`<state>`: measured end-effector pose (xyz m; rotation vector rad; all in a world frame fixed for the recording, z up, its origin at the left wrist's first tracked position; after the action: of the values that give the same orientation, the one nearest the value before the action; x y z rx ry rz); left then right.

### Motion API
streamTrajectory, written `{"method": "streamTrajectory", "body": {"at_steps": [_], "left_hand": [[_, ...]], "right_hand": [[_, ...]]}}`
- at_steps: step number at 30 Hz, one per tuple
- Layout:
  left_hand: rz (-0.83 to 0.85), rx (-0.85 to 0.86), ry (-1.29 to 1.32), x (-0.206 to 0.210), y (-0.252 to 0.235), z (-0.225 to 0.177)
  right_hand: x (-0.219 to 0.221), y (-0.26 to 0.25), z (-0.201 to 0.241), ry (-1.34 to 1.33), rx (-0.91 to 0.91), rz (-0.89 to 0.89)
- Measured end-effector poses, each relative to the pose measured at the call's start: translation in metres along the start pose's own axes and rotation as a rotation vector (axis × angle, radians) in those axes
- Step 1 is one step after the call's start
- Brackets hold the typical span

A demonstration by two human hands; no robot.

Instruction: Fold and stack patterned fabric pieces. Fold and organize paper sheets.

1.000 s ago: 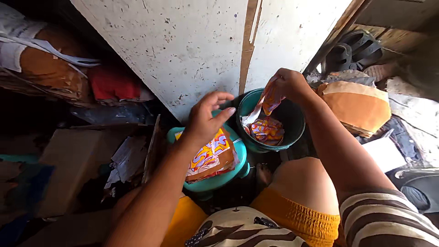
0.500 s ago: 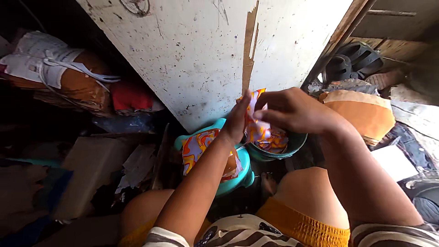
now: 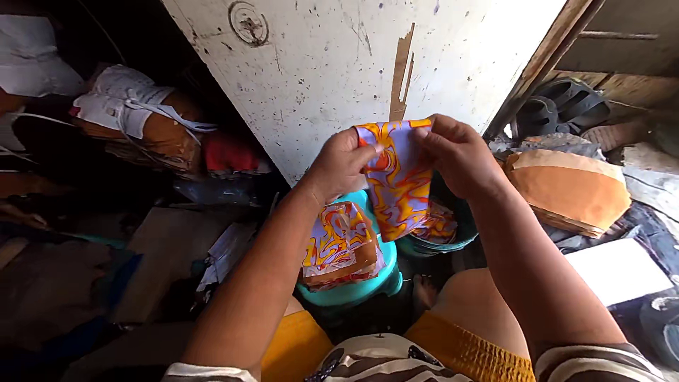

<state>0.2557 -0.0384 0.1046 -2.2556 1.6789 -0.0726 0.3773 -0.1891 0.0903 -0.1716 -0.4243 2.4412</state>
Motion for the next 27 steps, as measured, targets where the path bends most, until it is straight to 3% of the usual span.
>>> {"method": "streamTrajectory", "body": {"at_steps": [5, 8, 12, 15, 19, 27], "left_hand": [[-0.201, 0.026, -0.066, -0.027, 0.000, -0.012], [-0.313, 0.050, -0.067, -0.037, 0.002, -0.019], [-0.176, 0.164, -0.144, -0.050, 0.006, -0.031], [-0.099, 0.124, -0.382, -0.056, 0.010, -0.036], [-0.186, 0.075, -0.637, -0.066, 0.013, -0.041], [-0.302, 0.109, -0.859, -0.080, 0.018, -0.043]], "right_hand": [[0.014, -0.016, 0.018, 0.068, -0.087, -0.112], [0.023, -0.025, 0.027, 0.113, -0.144, -0.074], [0.039, -0.035, 0.036, 0.224, -0.176, 0.098], [0.049, -0.039, 0.043, 0.575, -0.250, 0.015], [0.062, -0.040, 0.049, 0.836, -0.341, -0.109], [0.076, -0.051, 0.047, 0.928, -0.418, -0.168]]}}
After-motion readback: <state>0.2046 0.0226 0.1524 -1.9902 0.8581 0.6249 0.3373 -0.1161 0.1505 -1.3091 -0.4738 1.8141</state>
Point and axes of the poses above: each hand's wrist, its own y-axis away from the middle knuckle, its own x-axis out of the palm, z = x × y, the point moved 4 cm from there along -y, towards the middle knuckle, and after that the axes turned 1 degree about x, right-handed, at the moved point
